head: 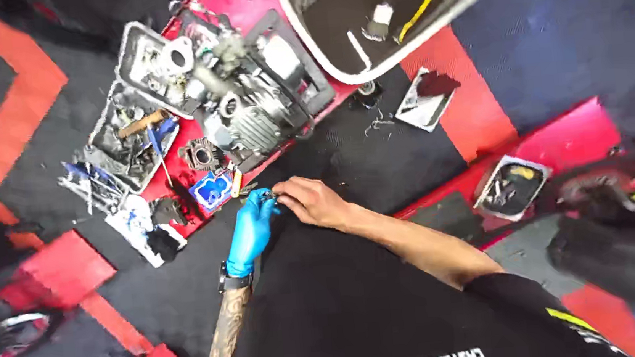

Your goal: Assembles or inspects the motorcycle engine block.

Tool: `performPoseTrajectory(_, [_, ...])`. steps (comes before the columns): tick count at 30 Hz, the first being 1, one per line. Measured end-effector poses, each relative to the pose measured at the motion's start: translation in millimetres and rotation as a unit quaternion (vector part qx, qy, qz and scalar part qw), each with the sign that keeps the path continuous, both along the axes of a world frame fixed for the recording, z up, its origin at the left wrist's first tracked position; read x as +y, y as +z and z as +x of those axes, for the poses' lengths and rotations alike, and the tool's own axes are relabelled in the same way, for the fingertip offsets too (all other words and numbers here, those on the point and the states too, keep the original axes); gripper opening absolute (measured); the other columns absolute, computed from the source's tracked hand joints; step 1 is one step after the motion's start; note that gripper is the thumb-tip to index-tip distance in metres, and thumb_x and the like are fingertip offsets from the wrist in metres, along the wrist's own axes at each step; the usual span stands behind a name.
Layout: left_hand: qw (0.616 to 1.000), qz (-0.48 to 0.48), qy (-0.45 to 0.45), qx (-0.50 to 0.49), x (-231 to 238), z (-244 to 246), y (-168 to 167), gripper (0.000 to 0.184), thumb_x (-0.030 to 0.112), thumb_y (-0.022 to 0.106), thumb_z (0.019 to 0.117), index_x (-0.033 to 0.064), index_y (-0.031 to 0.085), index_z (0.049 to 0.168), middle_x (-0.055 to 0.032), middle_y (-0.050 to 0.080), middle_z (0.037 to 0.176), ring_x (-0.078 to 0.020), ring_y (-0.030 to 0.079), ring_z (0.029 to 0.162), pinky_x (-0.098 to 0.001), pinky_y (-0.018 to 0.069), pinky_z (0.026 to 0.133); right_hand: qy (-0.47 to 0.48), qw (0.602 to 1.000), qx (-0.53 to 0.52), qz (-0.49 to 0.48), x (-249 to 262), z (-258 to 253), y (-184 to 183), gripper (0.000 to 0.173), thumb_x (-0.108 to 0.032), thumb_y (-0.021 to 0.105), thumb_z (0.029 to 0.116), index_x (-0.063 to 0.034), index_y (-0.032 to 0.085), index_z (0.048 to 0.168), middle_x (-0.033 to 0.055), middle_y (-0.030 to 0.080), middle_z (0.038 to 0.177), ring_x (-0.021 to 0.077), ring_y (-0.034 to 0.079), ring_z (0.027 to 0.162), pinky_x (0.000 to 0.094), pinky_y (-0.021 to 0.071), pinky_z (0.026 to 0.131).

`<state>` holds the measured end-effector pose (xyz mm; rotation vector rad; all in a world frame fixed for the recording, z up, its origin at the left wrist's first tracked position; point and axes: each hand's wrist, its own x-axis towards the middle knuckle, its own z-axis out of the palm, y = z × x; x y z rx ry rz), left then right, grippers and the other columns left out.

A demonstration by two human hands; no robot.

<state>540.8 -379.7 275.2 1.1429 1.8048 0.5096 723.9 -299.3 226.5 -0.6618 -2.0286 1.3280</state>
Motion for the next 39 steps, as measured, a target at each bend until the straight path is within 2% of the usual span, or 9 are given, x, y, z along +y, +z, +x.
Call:
performPoseTrajectory(4, [0.996,-0.027,-0.08,0.028,23.3,21.7,7.2,0.026,0.017,0.052,0.107,0.0007,0.061,0.125,-0.0003,0.071,0.091,-0.0071,0.069,0.081,-0.028,0.0601,0.079,-0.062,0.997,0.043,-0.006,-2.2,22.5,-10.5,0.023,-0.013,0.055,0.1048,-0.003,0.073,0.115,0.0112,0.074,0.102,0.0188,0.071,0.094,0.0342,0.0599,0.087])
performPoseTrajectory(8, [0.997,-0.015,-0.066,-0.044,48.3,36.0,1.0,0.027,0.014,0.044,0.1099,-0.0009,0.059,0.127,-0.0061,0.073,0.095,-0.0158,0.072,0.084,-0.0338,0.0629,0.081,-0.168,0.979,0.066,-0.09,5.8,47.1,-16.1,0.016,-0.009,0.062,0.1002,-0.002,0.073,0.11,0.0075,0.073,0.101,0.0134,0.071,0.09,0.0325,0.0618,0.084])
performPoseTrajectory(12, [0.992,-0.007,-0.002,-0.129,60.9,41.3,-23.2,0.031,0.013,0.038,0.1116,-0.002,0.059,0.129,-0.0117,0.073,0.094,-0.0234,0.074,0.085,-0.0417,0.0633,0.083,-0.266,0.929,0.11,-0.231,12.1,61.8,-28.0,0.016,-0.005,0.066,0.0971,-0.0028,0.068,0.113,0.0071,0.074,0.094,0.0131,0.073,0.076,0.0331,0.0648,0.068])
performPoseTrajectory(18, [0.922,-0.037,0.206,-0.326,61.6,53.4,-45.6,0.035,0.005,0.031,0.1042,0.0063,0.052,0.132,-0.0063,0.065,0.104,-0.0166,0.066,0.086,-0.0363,0.0582,0.083,-0.266,0.906,0.144,-0.297,43.9,39.4,-46.6,0.016,-0.007,0.067,0.0951,-0.0033,0.069,0.11,0.0061,0.075,0.094,0.0135,0.074,0.078,0.033,0.0652,0.071])
performPoseTrajectory(22, [0.879,-0.03,0.302,-0.367,73.3,60.5,-55.9,0.023,0.009,0.039,0.1015,0.0076,0.059,0.114,-0.0062,0.068,0.098,-0.0178,0.068,0.086,-0.0352,0.058,0.081,-0.247,0.916,0.137,-0.287,58.8,25.5,-41.5,0.016,-0.009,0.067,0.0957,-0.004,0.069,0.111,0.0052,0.075,0.092,0.0124,0.073,0.075,0.0326,0.0642,0.07])
performPoseTrajectory(27, [0.938,-0.023,0.201,-0.282,92.3,67.9,-70.7,0.027,0.021,0.04,0.1093,0.0114,0.058,0.127,-0.0035,0.067,0.107,-0.0149,0.066,0.095,-0.0353,0.0572,0.083,-0.245,0.914,0.126,-0.297,64.8,29.0,-42.5,0.015,-0.009,0.066,0.0956,-0.0053,0.069,0.11,0.0042,0.075,0.092,0.0115,0.073,0.075,0.0317,0.064,0.071])
performPoseTrajectory(32, [0.941,0.016,0.222,-0.253,108.5,84.9,-73.2,0.017,0.023,0.044,0.1098,0.0178,0.057,0.1,0.0063,0.051,0.073,-0.0071,0.05,0.065,-0.0257,0.0496,0.069,-0.244,0.913,0.145,-0.294,66.5,31.7,-42.7,0.016,-0.007,0.065,0.0944,-0.0046,0.07,0.109,0.0046,0.075,0.092,0.0115,0.073,0.079,0.0318,0.0624,0.074])
performPoseTrajectory(35, [0.934,0.018,0.228,-0.273,111.6,95.2,-68.5,0.032,0.03,0.038,0.1122,0.0189,0.052,0.085,0.0066,0.047,0.066,-0.0072,0.047,0.061,-0.0248,0.0479,0.067,-0.266,0.916,0.127,-0.272,70.3,35.1,-39.6,0.016,-0.01,0.064,0.0955,-0.0074,0.072,0.11,0.0022,0.076,0.094,0.0102,0.073,0.083,0.032,0.0612,0.079])
performPoseTrajectory(39, [0.938,0.021,0.257,-0.231,104.1,107.4,-57.4,0.039,0.038,0.036,0.1127,0.0219,0.043,0.078,0.0081,0.04,0.062,-0.0057,0.043,0.056,-0.0206,0.044,0.061,-0.335,0.904,0.095,-0.249,71.3,38.5,-47.1,0.015,-0.016,0.066,0.0965,-0.0109,0.073,0.108,0.0054,0.07,0.105,0.0145,0.069,0.093,0.0338,0.0591,0.084])
